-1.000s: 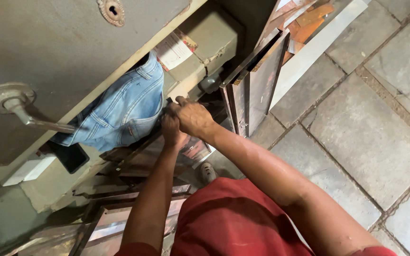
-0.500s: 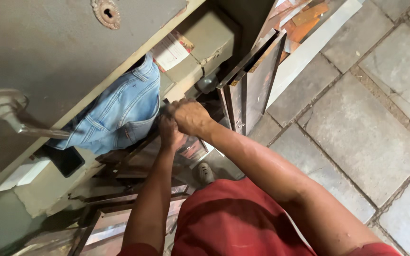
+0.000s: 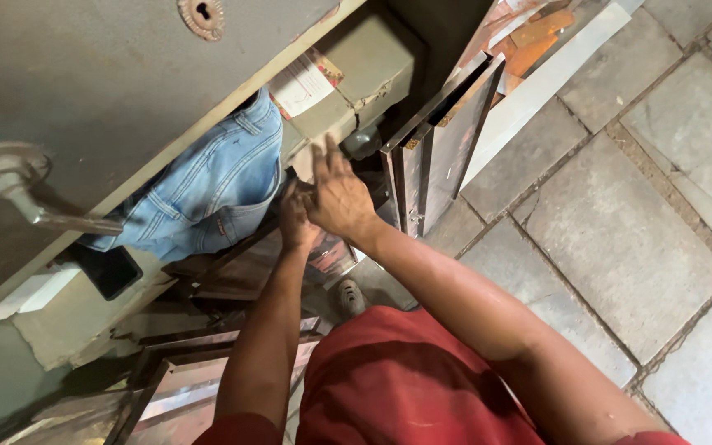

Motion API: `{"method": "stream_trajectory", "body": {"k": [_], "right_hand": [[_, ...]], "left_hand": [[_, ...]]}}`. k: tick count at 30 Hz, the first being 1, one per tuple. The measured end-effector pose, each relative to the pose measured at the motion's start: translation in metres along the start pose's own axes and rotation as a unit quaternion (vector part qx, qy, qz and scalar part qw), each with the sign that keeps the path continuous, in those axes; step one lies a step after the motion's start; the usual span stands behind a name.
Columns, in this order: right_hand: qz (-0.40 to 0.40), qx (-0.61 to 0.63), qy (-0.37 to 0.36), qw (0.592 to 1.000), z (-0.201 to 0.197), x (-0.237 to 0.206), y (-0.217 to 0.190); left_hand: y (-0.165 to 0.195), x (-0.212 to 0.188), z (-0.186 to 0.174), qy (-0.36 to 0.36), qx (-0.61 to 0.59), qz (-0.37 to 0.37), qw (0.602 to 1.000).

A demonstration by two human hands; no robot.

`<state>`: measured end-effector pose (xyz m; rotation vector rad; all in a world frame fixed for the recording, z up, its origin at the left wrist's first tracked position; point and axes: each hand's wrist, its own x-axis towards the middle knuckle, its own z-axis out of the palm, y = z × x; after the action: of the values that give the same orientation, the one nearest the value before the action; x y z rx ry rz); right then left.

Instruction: The person uses a small metal tool to scrape the edges and surfaces of rectangular metal frames. They repeatedly pick up frames from a stack, scrape them, and place them back down, working on multiple frames in sequence.

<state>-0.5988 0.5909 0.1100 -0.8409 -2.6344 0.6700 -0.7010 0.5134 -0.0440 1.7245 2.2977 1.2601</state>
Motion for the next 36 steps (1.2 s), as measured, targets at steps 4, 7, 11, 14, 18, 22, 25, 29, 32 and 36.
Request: {"method": "stream_trajectory", "body": {"k": [4, 7, 11, 14, 18, 22, 25, 29, 32, 36], "right_hand": [[0.102, -0.041, -0.212, 0.971, 0.002, 0.004, -0.001], [-0.021, -0.026, -0.176, 0.984, 0.001, 0.005, 0.012], [-0.177, 0.015, -0.063, 0.982, 0.002, 0.008, 0.027], [-0.128, 0.030, -0.084, 0.988, 0.005, 0.008, 0.025], [-0.046, 0.087, -0.076, 0.992, 0.001, -0.007, 0.013], [0.007, 0.095, -0.059, 0.994, -0.011, -0.034, 0.022], [0.019, 0.040, -0.068, 0.997, -0.016, -0.049, 0.053], [0.208, 0.024, -0.200, 0.957, -0.029, -0.053, 0.126], [0.144, 0.074, -0.120, 0.979, -0.057, -0.044, 0.193], [0.104, -0.072, -0.133, 0.983, -0.103, -0.004, 0.264]], "left_hand": [[0.001, -0.003, -0.001, 0.050, -0.056, 0.007, 0.997], [0.000, -0.008, 0.002, 0.093, -0.088, 0.001, 0.992], [-0.005, -0.012, 0.010, 0.053, -0.108, -0.067, 0.990], [-0.004, -0.012, 0.010, 0.064, -0.066, -0.007, 0.996], [0.007, -0.008, -0.001, 0.031, 0.051, 0.026, 0.998], [0.040, -0.008, -0.014, -0.017, -0.002, 0.031, 0.999], [0.064, -0.001, -0.008, 0.051, -0.032, 0.145, 0.988], [0.096, 0.019, 0.016, -0.122, -0.011, 0.085, 0.989], [0.116, 0.040, 0.042, -0.187, 0.001, 0.079, 0.979], [0.129, 0.076, 0.078, -0.137, 0.053, 0.027, 0.989]]}}
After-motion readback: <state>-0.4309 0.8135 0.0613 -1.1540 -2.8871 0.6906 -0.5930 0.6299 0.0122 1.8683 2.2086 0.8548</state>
